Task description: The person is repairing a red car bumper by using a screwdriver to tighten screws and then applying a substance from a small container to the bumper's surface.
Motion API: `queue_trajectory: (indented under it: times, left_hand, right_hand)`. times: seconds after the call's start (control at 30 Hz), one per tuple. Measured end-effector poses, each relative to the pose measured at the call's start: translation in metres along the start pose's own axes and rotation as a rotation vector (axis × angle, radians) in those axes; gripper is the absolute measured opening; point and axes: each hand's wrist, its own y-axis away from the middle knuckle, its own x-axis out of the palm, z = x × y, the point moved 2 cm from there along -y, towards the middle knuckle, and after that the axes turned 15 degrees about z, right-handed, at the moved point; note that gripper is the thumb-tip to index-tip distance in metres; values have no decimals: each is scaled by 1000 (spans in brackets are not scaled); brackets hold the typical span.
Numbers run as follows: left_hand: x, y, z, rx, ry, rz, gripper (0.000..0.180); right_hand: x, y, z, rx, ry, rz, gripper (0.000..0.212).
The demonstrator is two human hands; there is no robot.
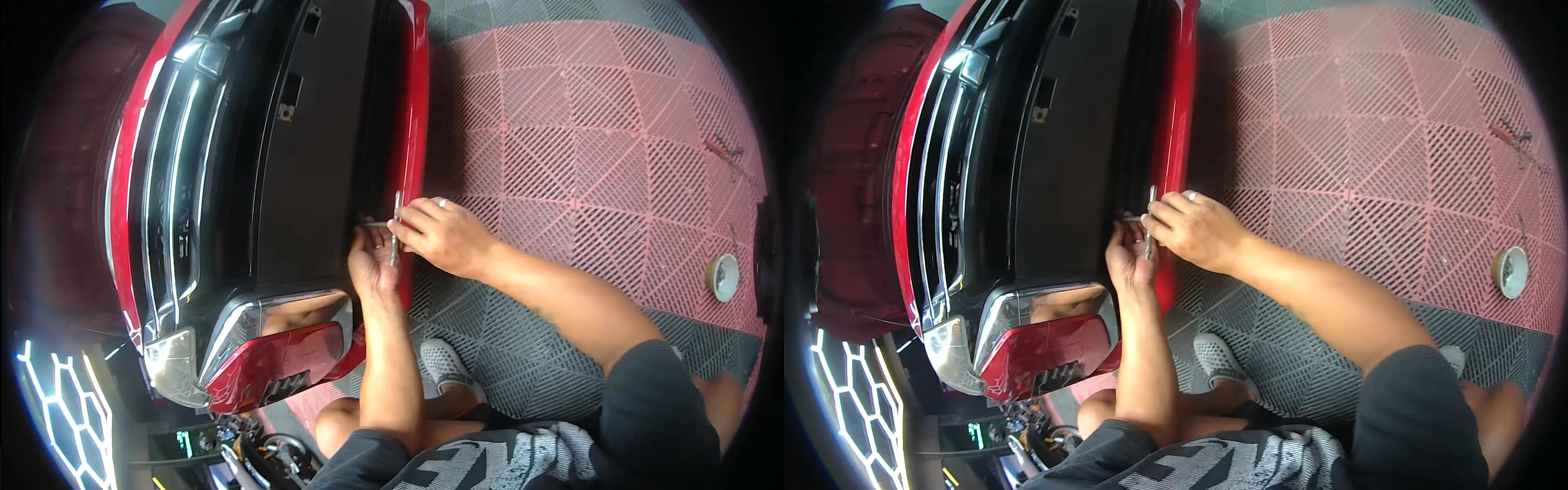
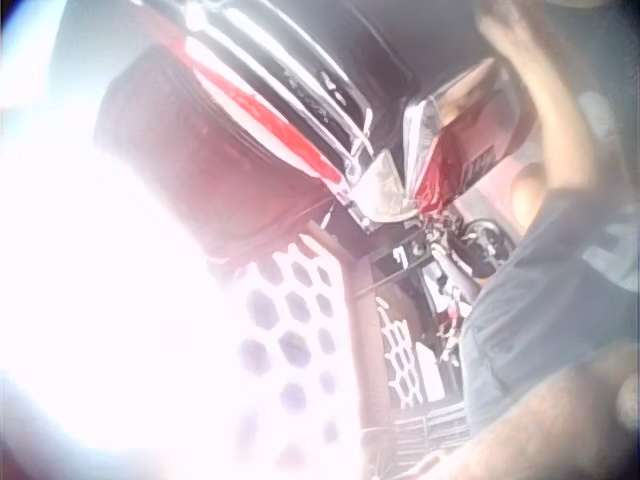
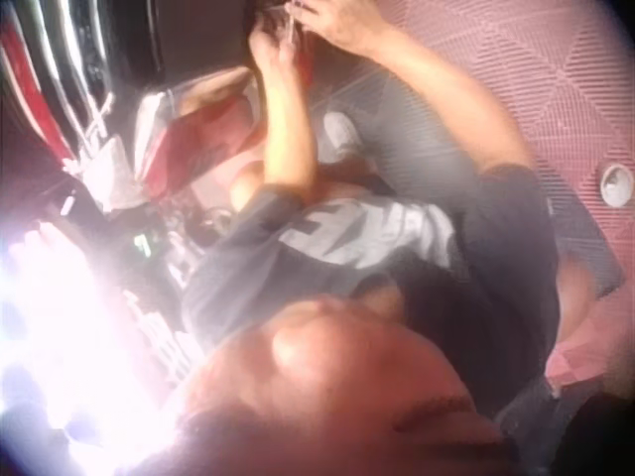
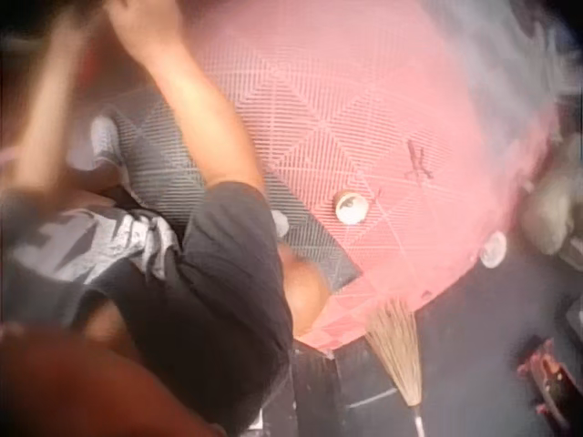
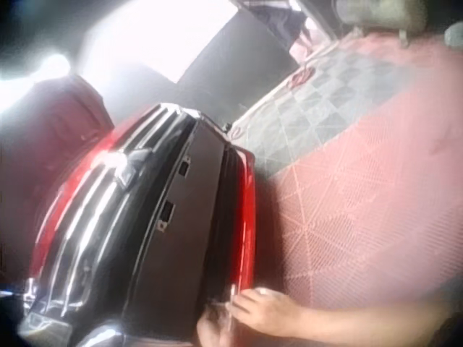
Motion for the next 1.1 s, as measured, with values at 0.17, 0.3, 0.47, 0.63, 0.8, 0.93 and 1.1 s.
queue_trajectory:
  times: [0.17,0.3,0.47,0.63,0.8,0.93,1.1]
  left_hand:
    - [-26,-3,-16,37,-97,76,20]
    - [-19,-5,-6,56,-27,60,22]
    - [-16,0,-4,31,-53,27,27]
    - [-33,-1,-25,102,-111,30,27]
    - [-13,-3,-6,20,25,125,25]
    - [-21,5,-13,25,-4,161,31]
    - [-18,3,-5,-27,13,155,32]
  right_hand:
    - [24,-15,6,55,-188,33,25]
    - [43,-18,-3,743,-1100,330,39]
    - [37,-7,2,890,-1334,478,48]
    - [-2,-17,26,181,-298,151,32]
    - [32,-24,9,577,-553,414,59]
    - [59,-14,-2,1020,-1844,562,75]
    - [55,-17,-2,899,-1650,467,72]
